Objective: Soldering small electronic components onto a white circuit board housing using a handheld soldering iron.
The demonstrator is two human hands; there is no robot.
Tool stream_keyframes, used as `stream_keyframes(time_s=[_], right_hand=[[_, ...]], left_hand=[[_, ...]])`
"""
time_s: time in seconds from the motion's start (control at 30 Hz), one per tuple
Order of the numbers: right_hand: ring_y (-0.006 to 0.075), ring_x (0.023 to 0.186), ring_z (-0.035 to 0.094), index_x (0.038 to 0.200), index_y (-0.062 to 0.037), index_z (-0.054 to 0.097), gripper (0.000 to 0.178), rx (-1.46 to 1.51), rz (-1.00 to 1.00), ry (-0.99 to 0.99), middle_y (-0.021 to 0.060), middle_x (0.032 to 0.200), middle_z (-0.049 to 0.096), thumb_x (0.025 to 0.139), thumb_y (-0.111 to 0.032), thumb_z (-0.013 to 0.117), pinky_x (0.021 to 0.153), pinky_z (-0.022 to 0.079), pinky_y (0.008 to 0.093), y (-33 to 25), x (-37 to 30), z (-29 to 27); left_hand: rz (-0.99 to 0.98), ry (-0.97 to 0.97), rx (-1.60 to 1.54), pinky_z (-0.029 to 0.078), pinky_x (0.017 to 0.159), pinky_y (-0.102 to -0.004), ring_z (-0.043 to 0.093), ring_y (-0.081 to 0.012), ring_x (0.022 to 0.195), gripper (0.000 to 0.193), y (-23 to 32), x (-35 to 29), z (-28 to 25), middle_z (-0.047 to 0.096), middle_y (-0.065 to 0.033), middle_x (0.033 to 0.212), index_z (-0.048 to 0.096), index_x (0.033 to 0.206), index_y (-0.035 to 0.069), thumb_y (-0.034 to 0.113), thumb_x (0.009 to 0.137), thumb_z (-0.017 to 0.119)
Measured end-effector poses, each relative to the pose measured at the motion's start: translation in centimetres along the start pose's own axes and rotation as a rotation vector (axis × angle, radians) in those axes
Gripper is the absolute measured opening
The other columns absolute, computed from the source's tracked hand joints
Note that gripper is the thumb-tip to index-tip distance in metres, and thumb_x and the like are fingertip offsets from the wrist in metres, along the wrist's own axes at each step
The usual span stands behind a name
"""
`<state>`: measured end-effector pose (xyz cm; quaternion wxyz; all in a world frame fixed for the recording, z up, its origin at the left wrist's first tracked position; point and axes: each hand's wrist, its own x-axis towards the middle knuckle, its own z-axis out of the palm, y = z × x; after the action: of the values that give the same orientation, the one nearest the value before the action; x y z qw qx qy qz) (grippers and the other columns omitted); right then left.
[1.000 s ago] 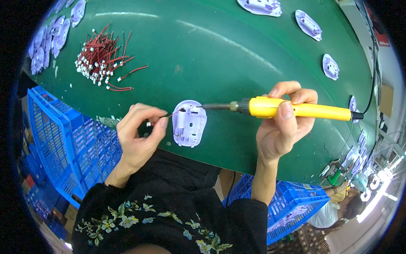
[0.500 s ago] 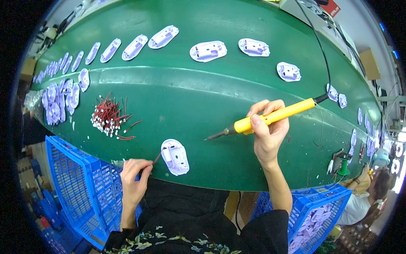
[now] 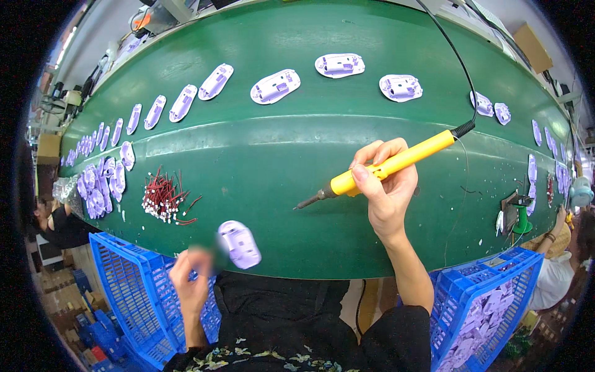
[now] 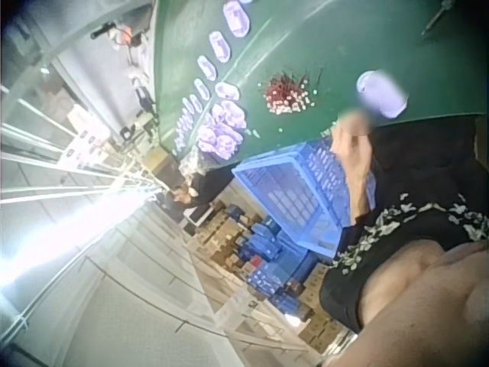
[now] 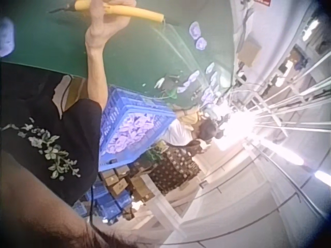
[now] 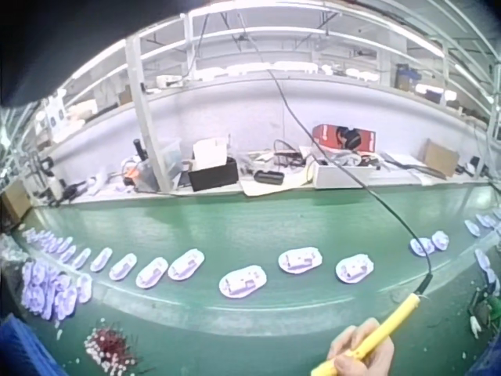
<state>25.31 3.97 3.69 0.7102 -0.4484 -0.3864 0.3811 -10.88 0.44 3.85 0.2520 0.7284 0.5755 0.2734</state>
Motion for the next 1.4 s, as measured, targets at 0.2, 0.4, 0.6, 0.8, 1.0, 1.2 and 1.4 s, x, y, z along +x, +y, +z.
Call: stream_keyframes(time_s=[0.2, 0.4, 0.6, 0.8, 1.0, 1.2, 1.4], right_hand=[[0.0115, 0.076, 0.055, 0.094, -0.008, 0.042, 0.028, 0.036, 0.034, 0.019, 0.0112, 0.085, 0.059, 0.082, -0.002, 0.067, 0.071, 0.046, 0.025, 0.2, 0.2, -0.2], [0.0109, 0.075, 0.055, 0.095, -0.008, 0.041, 0.029, 0.05, 0.011, -0.015, 0.0111, 0.086, 0.059, 0.082, -0.001, 0.067, 0.07, 0.046, 0.0244, -0.4, -0.1, -0.5], [0.0118, 0.077, 0.058, 0.095, -0.0074, 0.042, 0.032, 0.131, 0.031, -0.065, 0.0105, 0.088, 0.059, 0.082, 0.003, 0.069, 0.071, 0.05, 0.0255, 0.5, 0.0, 0.7], [0.0125, 0.077, 0.059, 0.092, -0.0091, 0.043, 0.036, 0.178, 0.095, -0.147, 0.0086, 0.087, 0.059, 0.078, 0.001, 0.075, 0.07, 0.051, 0.026, 1.3, 0.7, -0.1], [0.0107, 0.074, 0.057, 0.09, -0.0108, 0.044, 0.036, 0.189, 0.241, -0.135, 0.0064, 0.083, 0.06, 0.077, -0.005, 0.077, 0.06, 0.047, 0.024, 2.3, 1.8, -1.5], [0.0088, 0.069, 0.056, 0.09, -0.0112, 0.045, 0.033, 0.203, 0.264, -0.041, 0.0046, 0.083, 0.059, 0.079, -0.009, 0.076, 0.054, 0.042, 0.0203, 2.0, 2.7, -3.4], [0.0107, 0.072, 0.053, 0.091, -0.0102, 0.044, 0.032, 0.125, 0.228, -0.018, 0.0069, 0.084, 0.057, 0.077, -0.01, 0.073, 0.061, 0.043, 0.0222, 3.1, 2.5, -3.4]], left_hand=[[-0.173, 0.572, 0.479, 0.048, 0.079, -0.0308, 0.062, -0.0219, 0.09, 0.011, -2.8, -5.6, -14.2, 0.066, -0.0119, 0.097, 0.068, 0.101, -0.001, 0.003, 0.091, 0.064], [-0.295, 0.743, 1.204, 0.049, 0.087, -0.0363, 0.064, -0.0243, 0.096, 0.02, -8.1, -6.5, -19.5, 0.066, -0.0125, 0.109, 0.069, 0.107, 0.001, 0.017, 0.097, 0.062], [0.074, 0.568, 0.276, 0.047, 0.09, -0.0327, 0.061, -0.0209, 0.102, 0.018, -3.9, 9.2, -8.1, 0.065, -0.0097, 0.11, 0.069, 0.106, 0.002, 0.007, 0.089, 0.068], [0.658, -0.115, -0.032, 0.048, 0.086, -0.0378, 0.06, -0.0246, 0.1, 0.035, 8.8, 28.4, 10.9, 0.064, -0.012, 0.109, 0.066, 0.112, 0.003, 0.024, 0.085, 0.074], [0.706, -0.313, 0.283, 0.048, 0.091, -0.043, 0.06, -0.0348, 0.104, 0.041, 11.8, 35.4, 20.6, 0.062, -0.0169, 0.112, 0.063, 0.114, 0.004, 0.03, 0.084, 0.074], [0.945, -0.355, 0.032, 0.052, 0.085, -0.0375, 0.065, -0.0308, 0.096, 0.038, 12.2, 34.2, 13.6, 0.066, -0.0168, 0.104, 0.065, 0.105, -0.001, 0.024, 0.08, 0.078], [0.714, -0.518, 0.152, 0.044, 0.096, -0.0397, 0.061, -0.0276, 0.109, 0.045, 6.1, 22.9, 1.3, 0.065, -0.0106, 0.115, 0.066, 0.109, 0.005, 0.016, 0.069, 0.083]])
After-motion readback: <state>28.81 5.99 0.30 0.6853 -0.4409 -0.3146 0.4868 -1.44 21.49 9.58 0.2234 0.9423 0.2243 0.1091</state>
